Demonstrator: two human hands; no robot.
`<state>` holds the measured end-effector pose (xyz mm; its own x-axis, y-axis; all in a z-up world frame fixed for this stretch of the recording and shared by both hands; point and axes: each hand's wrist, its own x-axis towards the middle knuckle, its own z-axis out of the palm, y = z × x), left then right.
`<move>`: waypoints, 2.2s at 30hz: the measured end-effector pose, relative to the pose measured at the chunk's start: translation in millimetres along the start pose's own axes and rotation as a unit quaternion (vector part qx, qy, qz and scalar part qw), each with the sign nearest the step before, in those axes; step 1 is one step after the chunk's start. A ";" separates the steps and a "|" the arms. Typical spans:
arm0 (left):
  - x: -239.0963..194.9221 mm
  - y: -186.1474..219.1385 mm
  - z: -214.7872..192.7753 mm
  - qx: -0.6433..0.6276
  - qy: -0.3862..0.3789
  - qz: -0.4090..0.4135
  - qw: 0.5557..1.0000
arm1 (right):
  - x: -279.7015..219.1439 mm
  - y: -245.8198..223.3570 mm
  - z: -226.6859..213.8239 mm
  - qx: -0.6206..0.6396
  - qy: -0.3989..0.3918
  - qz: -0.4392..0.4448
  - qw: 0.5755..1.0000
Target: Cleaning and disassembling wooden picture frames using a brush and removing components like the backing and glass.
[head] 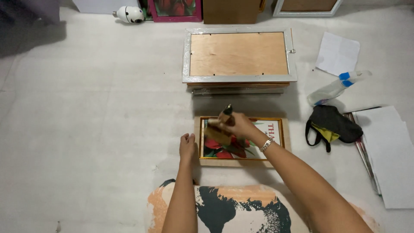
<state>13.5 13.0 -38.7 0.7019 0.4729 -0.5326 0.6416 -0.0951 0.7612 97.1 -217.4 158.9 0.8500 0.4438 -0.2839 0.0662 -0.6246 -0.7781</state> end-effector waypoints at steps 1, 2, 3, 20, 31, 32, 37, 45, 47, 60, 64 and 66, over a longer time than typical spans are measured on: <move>-5.6 3.7 0.0 0.000 0.000 -0.001 1.000 | 6.1 3.5 -2.1 -0.001 -0.001 0.001 1.000; -9.8 8.1 -1.1 -0.009 0.003 0.000 1.000 | 13.6 6.6 -3.8 -0.084 0.043 -0.019 0.995; -13.9 12.6 -2.3 -0.019 0.006 0.001 1.000 | 21.3 9.6 -5.6 -0.166 0.085 -0.039 0.982; -22.4 21.3 -7.2 -0.015 0.009 -0.012 1.000 | 20.6 -23.0 42.6 -0.054 0.203 -0.051 0.976; -1.7 5.9 -1.4 -0.024 0.014 -0.025 0.999 | -20.1 65.3 22.5 -0.067 0.300 -0.025 0.951; -0.2 3.1 -1.4 -0.025 0.010 -0.021 0.999 | -27.8 93.4 8.0 -0.060 0.296 0.018 0.953; -3.8 6.0 -0.8 0.011 -0.010 -0.006 1.000 | -88.2 86.6 -50.0 -0.133 0.366 0.106 0.915; 14.6 -10.3 -0.6 0.014 -0.013 0.001 1.000 | -45.6 20.8 60.4 0.115 0.220 0.122 0.961; 12.4 -8.3 -3.0 0.002 -0.013 0.002 1.000 | -49.9 -4.7 72.9 0.116 0.186 0.100 0.971; 3.4 -0.3 -0.8 0.021 -0.007 0.006 1.000 | -136.5 71.0 -60.7 -0.191 0.314 0.165 0.915; -1.6 1.5 -2.3 0.021 -0.007 0.024 0.999 | -124.7 46.8 -13.2 -0.088 0.374 0.120 0.916; -6.6 4.7 -5.3 0.013 -0.006 0.026 1.000 | -111.1 11.1 19.7 0.112 0.212 0.155 0.958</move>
<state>10.2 14.0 -29.6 0.7384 0.4554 -0.4974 0.6119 -0.1424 0.7780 -6.9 -260.9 170.7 0.9498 -0.0714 -0.3047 -0.2974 -0.5094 -0.8075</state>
